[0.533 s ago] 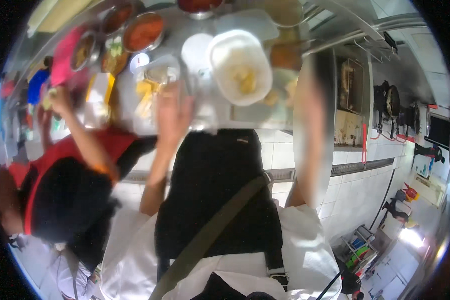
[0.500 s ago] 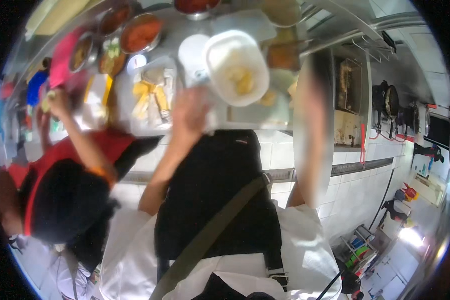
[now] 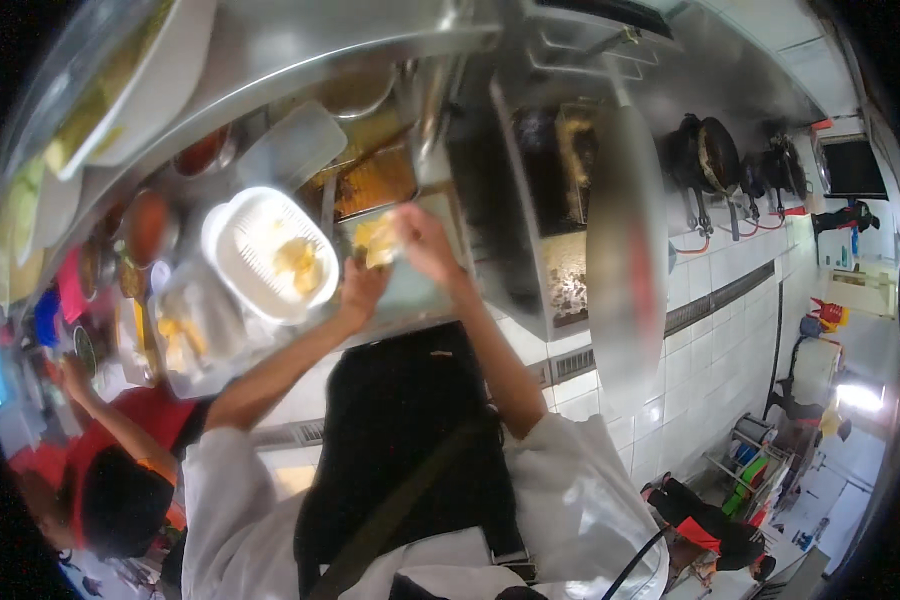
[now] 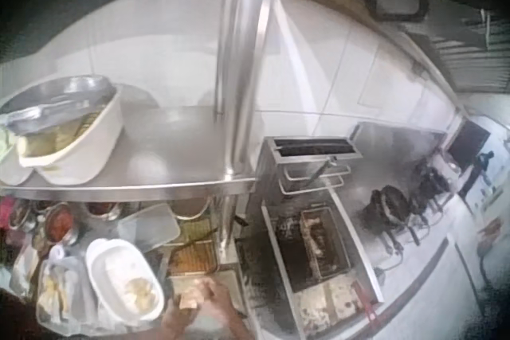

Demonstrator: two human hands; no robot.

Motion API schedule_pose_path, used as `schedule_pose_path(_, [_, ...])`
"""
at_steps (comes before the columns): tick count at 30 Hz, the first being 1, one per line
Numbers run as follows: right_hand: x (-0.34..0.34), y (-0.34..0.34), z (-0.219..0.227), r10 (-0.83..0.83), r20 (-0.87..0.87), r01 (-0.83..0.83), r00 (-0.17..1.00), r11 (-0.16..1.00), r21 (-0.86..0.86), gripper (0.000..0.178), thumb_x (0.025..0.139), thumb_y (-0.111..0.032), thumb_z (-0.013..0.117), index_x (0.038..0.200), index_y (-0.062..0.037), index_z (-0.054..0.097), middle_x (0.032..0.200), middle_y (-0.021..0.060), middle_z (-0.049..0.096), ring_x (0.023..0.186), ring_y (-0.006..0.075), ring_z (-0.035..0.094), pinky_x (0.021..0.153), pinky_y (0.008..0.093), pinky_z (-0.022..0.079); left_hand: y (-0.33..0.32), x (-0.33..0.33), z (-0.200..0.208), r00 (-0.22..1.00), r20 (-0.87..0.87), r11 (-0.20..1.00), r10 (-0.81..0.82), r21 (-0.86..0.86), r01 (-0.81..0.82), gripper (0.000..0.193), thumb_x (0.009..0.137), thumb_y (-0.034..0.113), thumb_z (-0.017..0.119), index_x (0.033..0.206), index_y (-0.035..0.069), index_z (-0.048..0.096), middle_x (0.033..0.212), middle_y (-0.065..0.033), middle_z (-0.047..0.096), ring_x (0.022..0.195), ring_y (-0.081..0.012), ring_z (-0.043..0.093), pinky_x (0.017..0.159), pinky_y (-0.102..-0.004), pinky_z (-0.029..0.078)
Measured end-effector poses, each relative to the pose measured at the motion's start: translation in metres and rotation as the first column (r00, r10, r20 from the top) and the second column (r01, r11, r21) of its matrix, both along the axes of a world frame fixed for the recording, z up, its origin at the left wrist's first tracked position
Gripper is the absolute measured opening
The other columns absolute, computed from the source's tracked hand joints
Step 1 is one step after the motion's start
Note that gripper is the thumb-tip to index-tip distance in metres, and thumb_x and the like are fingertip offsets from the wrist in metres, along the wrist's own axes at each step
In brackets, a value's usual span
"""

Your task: The person is peeling and cutting potatoes into wedges, then placing them into a deep fryer to cook.

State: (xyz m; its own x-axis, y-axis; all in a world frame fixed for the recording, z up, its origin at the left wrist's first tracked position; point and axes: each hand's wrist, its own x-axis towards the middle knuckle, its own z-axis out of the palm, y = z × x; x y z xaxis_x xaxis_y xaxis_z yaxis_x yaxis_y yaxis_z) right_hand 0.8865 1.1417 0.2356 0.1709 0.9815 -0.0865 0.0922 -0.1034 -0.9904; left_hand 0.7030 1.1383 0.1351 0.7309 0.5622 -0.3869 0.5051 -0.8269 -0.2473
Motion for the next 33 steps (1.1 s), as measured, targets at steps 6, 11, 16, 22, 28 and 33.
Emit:
schedule_pose_path(6, [0.063, -0.046, -0.013, -0.060, -0.430, -0.004, 0.901, 0.989, -0.146, 0.026, 0.096, -0.012, 0.051, 0.122, -0.0081, 0.053, 0.101, 0.0063, 0.061, 0.075, 0.0117, 0.056, 0.068, 0.0236, 0.048, 0.007, 0.042, 0.150, 0.936, -0.131, 0.865, 0.327, -0.357, -0.353, 0.060, 0.072, 0.021, 0.069, 0.127, 0.012, 0.048, 0.118, -0.0146, 0.057, 0.111, -0.0251, 0.056, 0.089, -0.0369, 0.043])
schedule_pose_path(11, [0.095, -0.054, 0.037, -0.107, -0.590, -0.110, 0.801, 0.941, -0.319, 0.034, 0.088, -0.010, 0.058, 0.122, -0.0110, 0.052, 0.107, 0.0087, 0.059, 0.082, 0.0181, 0.061, 0.070, 0.0272, 0.050, 0.008, -0.002, 0.158, 0.002, -0.009, -0.009, 1.000, -0.896, 0.444, 0.058, 0.070, 0.024, 0.060, 0.123, 0.009, 0.042, 0.115, -0.0142, 0.054, 0.107, -0.0231, 0.053, 0.084, -0.0351, 0.050])
schedule_pose_path(16, [0.098, -0.029, 0.060, -0.063, -0.444, -0.071, 0.894, 0.958, -0.279, 0.025, 0.089, -0.020, 0.062, 0.110, -0.0062, 0.061, 0.094, 0.0080, 0.064, 0.081, 0.0167, 0.063, 0.067, 0.0272, 0.052, -0.015, 0.050, 0.183, -0.341, -0.251, 0.099, 0.906, -0.658, 0.747, 0.039, 0.087, 0.026, 0.053, 0.123, 0.013, 0.042, 0.117, -0.0145, 0.055, 0.101, -0.0217, 0.059, 0.078, -0.0327, 0.054])
schedule_pose_path(22, [0.031, -0.006, 0.152, 0.219, -0.103, -0.201, 0.970, 0.965, 0.166, 0.026, 0.093, -0.025, 0.062, 0.109, -0.0040, 0.066, 0.094, 0.0076, 0.069, 0.082, 0.0133, 0.064, 0.075, 0.0270, 0.052, -0.027, 0.071, 0.178, -0.465, -0.044, 0.216, 0.884, -0.844, 0.490, 0.045, 0.090, 0.022, 0.051, 0.131, 0.008, 0.039, 0.112, -0.0090, 0.056, 0.107, -0.0188, 0.057, 0.085, -0.0332, 0.052])
schedule_pose_path(28, [0.025, -0.023, 0.150, 0.428, 0.311, -0.459, 0.848, 0.888, 0.030, 0.025, 0.087, -0.012, 0.065, 0.110, -0.0052, 0.066, 0.104, 0.0173, 0.067, 0.097, 0.0334, 0.065, 0.083, 0.0364, 0.051, -0.041, 0.059, 0.171, -0.352, -0.204, -0.002, 0.913, -0.867, 0.499, 0.047, 0.086, 0.012, 0.048, 0.131, 0.001, 0.040, 0.120, -0.0118, 0.054, 0.109, -0.0195, 0.055, 0.090, -0.0330, 0.048])
schedule_pose_path(33, [0.043, -0.027, 0.144, 0.358, 0.425, -0.474, 0.831, 0.856, 0.206, 0.039, 0.083, -0.015, 0.069, 0.120, -0.0063, 0.059, 0.111, 0.0191, 0.063, 0.100, 0.0340, 0.063, 0.085, 0.0376, 0.050, -0.049, 0.069, 0.182, -0.350, -0.260, 0.031, 0.900, -0.762, 0.647, 0.048, 0.085, 0.010, 0.048, 0.131, -0.002, 0.041, 0.124, -0.0137, 0.054, 0.112, -0.0225, 0.055, 0.098, -0.0361, 0.045])
